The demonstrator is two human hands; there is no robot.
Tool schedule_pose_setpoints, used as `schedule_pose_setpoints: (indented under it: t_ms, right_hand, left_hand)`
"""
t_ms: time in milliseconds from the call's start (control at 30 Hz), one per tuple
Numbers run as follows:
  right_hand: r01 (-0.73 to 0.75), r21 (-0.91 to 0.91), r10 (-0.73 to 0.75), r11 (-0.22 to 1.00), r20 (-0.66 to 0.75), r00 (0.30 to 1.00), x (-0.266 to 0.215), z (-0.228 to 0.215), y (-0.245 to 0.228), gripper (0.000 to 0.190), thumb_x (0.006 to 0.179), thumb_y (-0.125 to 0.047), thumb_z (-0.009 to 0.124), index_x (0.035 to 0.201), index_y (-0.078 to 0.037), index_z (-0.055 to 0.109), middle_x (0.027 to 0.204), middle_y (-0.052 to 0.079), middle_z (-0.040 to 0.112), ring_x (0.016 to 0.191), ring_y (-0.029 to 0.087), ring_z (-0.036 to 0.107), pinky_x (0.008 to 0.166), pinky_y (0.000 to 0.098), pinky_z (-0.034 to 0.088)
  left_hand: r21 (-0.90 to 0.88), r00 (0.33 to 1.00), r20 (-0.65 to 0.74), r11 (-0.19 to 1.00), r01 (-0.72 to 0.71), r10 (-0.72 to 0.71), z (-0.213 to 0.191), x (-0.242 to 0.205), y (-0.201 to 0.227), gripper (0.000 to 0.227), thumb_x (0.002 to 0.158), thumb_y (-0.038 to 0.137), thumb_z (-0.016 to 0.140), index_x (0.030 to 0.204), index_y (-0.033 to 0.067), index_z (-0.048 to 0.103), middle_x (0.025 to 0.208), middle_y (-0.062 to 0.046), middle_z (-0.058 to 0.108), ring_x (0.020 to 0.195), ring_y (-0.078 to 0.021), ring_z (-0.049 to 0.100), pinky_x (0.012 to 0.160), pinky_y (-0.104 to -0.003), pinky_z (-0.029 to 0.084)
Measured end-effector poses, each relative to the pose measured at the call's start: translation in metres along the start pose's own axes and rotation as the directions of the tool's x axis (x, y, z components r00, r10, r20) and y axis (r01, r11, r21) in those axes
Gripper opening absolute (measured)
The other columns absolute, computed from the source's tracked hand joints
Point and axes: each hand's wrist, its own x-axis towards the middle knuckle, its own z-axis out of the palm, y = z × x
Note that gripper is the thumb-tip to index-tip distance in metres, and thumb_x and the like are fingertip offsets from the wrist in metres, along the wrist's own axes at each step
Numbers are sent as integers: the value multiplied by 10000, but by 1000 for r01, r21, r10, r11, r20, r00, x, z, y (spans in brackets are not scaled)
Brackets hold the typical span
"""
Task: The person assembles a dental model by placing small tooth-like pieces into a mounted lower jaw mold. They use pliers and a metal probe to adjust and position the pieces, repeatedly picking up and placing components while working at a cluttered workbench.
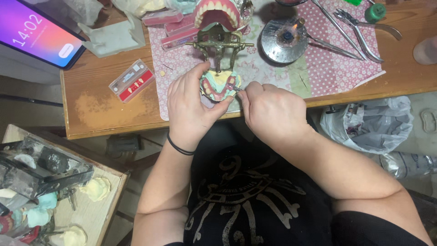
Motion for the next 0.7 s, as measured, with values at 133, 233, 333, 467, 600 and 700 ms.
schedule_pose_setpoints:
  t_ms: [133, 233, 333, 467, 600, 700]
  right_hand:
    - [-13, -9, 13, 1000, 32, 999, 1, -3, -4, 389, 1104, -322, 439, 777, -174, 588, 561, -28, 524, 439, 138, 633, 431, 215, 498]
    - [-35, 60, 29, 998, 109, 994, -1, -5, -6, 433, 1124, -369, 438, 803, -141, 618, 575, 11, 568, 470, 194, 669, 459, 281, 541]
    - [-13, 133, 4, 991, 68, 998, -4, -9, -9, 419, 1123, -362, 443, 839, -126, 640, 591, 29, 583, 490, 213, 684, 479, 299, 557]
    - [-4, 136, 1, 991, 24, 1000, -7, -15, -14, 314, 1114, -350, 466, 920, -164, 626, 619, -3, 577, 517, 185, 690, 502, 285, 563]
    - [27, 117, -19, 993, -64, 998, -2, -12, -18, 293, 1097, -294, 514, 859, -163, 623, 619, -20, 543, 508, 173, 668, 485, 258, 546]
    - [25, 96, -23, 995, -27, 999, 5, -13, -22, 316, 1089, -292, 503, 816, -175, 611, 589, -31, 535, 478, 157, 653, 447, 237, 521]
  left_hand:
    - [-32, 1000, 3, 999, 15, -15, -2, -1, 1, 789, 734, 363, 963, 1371, 103, 577, 1179, -141, 704, 1120, -362, 687, 1053, -493, 460]
    - [-65, 999, -40, 998, 25, -28, -5, -4, 5, 782, 686, 279, 989, 1341, 97, 602, 1160, -155, 725, 1081, -377, 716, 987, -477, 520]
    - [-103, 995, -86, 994, 44, -53, -10, -9, 5, 789, 661, 285, 1021, 1313, 107, 613, 1173, -131, 737, 1093, -337, 732, 985, -431, 553]
    - [-402, 985, -108, 912, 84, -138, -13, -12, 8, 779, 667, 109, 1012, 1279, 39, 535, 1263, -198, 703, 1215, -344, 695, 1034, -385, 565]
    - [-538, 979, -116, 839, 79, -166, -13, -13, 7, 786, 714, 29, 971, 1263, 10, 409, 1325, -286, 638, 1248, -382, 665, 1022, -396, 569]
    - [-560, 975, -155, 827, 44, -157, -9, -14, 5, 789, 718, 4, 962, 1244, 32, 375, 1340, -285, 618, 1245, -369, 665, 1017, -382, 571]
